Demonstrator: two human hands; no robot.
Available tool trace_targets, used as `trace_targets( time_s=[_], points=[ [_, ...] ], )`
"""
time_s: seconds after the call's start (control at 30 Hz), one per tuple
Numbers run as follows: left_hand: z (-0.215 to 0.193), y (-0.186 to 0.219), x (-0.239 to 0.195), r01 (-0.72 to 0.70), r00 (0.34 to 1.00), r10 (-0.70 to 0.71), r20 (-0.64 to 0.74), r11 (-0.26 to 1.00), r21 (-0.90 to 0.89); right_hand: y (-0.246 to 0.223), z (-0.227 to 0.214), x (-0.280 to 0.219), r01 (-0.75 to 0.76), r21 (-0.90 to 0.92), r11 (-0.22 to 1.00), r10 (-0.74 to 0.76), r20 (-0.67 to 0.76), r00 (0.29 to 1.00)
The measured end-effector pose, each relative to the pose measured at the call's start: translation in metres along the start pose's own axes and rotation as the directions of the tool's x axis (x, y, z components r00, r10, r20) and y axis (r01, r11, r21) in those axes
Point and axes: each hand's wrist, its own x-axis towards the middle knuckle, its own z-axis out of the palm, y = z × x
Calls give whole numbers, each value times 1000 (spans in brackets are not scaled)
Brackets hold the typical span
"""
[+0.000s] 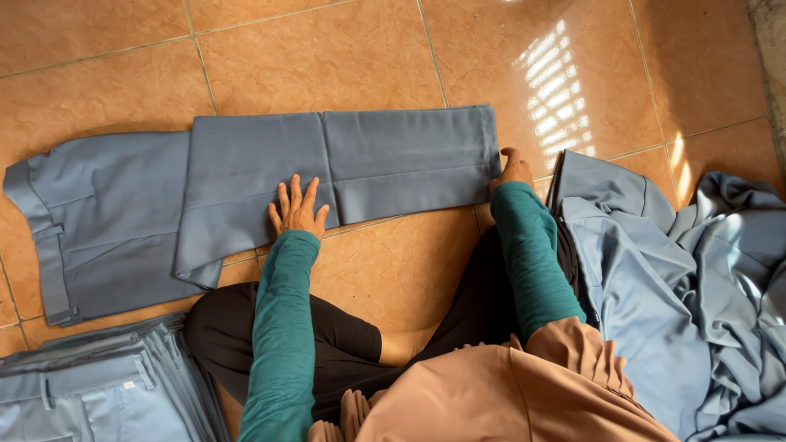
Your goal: The person sits on a tiled floor and folds several pairs of light blue trousers by hand. They lay each pair flat, fold the legs together, fold the garment in half or thirds, and smooth the fabric before stacking the finished items.
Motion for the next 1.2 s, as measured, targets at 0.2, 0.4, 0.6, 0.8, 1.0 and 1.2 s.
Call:
trace_targets(
  time_s=[0.2,0.4,0.6,0.8,1.0,1.2],
  points=[
    [24,43,13,-153,913,163,-374,987,58,-98,32,-39,596,-358,719,-646,-661,382],
    [39,100,37,-169,892,173,-417,984,47,-176,120,-105,706,-291,646,-759,-346,552],
    [7,-7,69,-37,820,106,-563,990,134,-97,-15,-28,304,-281,910,-323,-20,946],
    [-11,-15,55,115,902,-85,-424,992,47,-83,-9,18,160,-158,974,-154,47,987],
    [39,40,36,32,796,-29,-605,999,-6,-25,0,13,-61,32,998,63,-55,997],
    [70,83,7,60,884,-105,-455,992,-113,-35,2,11,-137,203,970,115,119,986]
  ],
)
